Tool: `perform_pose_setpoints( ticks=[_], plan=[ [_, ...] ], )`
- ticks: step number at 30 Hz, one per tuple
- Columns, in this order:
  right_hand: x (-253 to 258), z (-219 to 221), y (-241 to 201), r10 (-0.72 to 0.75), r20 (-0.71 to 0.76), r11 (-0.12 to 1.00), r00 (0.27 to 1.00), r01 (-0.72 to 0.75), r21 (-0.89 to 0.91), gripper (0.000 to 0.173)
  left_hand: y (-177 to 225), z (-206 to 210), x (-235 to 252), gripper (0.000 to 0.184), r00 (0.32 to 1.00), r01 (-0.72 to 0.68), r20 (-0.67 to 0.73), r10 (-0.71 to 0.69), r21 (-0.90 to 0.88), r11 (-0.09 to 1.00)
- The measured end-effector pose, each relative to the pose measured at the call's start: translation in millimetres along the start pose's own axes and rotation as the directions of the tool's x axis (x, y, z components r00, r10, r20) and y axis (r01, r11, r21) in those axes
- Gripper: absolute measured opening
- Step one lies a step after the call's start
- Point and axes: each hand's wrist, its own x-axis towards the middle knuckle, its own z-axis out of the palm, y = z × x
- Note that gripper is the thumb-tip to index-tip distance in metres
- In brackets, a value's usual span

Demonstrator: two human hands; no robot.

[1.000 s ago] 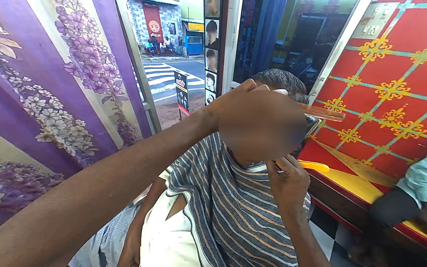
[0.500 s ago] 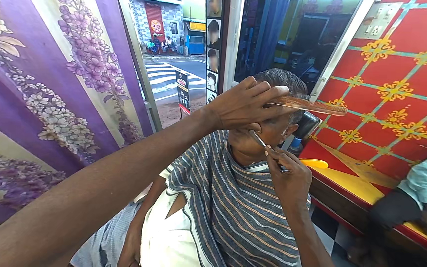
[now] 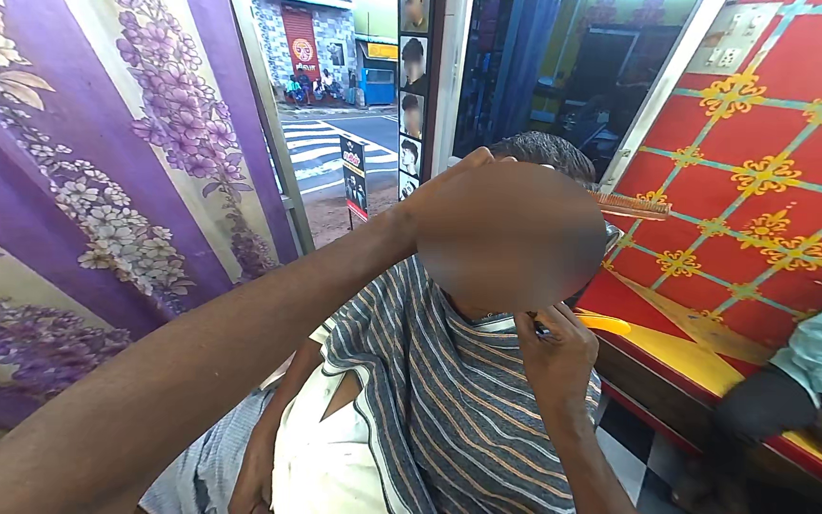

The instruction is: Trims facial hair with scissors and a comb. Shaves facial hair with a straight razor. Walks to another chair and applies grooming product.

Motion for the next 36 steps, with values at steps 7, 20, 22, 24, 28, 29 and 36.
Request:
perform_pose_setpoints(
  ticks=[7, 20, 22, 24, 28, 29, 36],
  plan=[
    [-2, 1, -1, -0.005, -0.006, 1.0, 1.0, 0.005, -0.017, 0.015, -1, 1, -1, 0.052, 1.0, 0.005, -0.002, -0.005, 0.0, 1.0],
    [-34, -67, 12, -0.054, 0.033, 0.995, 0.998, 0.057, -0.083, 0.021, 1, 29, -63, 0.057, 0.801, 0.437, -0.292, -0.522, -0.312, 0.844],
    [-48, -95, 27, -0.033, 0.067, 0.973, 0.997, 0.047, -0.224, 0.024, 22, 33, -91, 0.05, 0.565, 0.581, -0.343, -0.751, -0.481, 0.657],
    [-64, -115, 37, -0.027, 0.184, 0.947, 0.983, 0.083, -0.309, 0.026, 64, 6, -97, 0.042, 0.299, 0.727, -0.148, -0.943, -0.605, 0.325],
    [-79, -121, 44, -0.049, 0.244, 0.993, 0.969, 0.072, -0.089, 0.024, 134, 12, -105, 0.037, 0.023, 0.71, 0.147, -0.989, -0.699, -0.087],
    [-72, -117, 39, -0.026, 0.194, 0.999, 0.981, 0.03, -0.016, 0.023, 145, 18, -102, 0.036, 0.0, 0.687, 0.202, -0.979, -0.712, -0.146],
    [-5, -89, 4, 0.187, 0.351, 0.922, 0.918, -0.288, 0.261, 0.026, 156, 27, -64, 0.047, -0.05, 0.675, 0.44, -0.897, -0.647, -0.355]
  ],
)
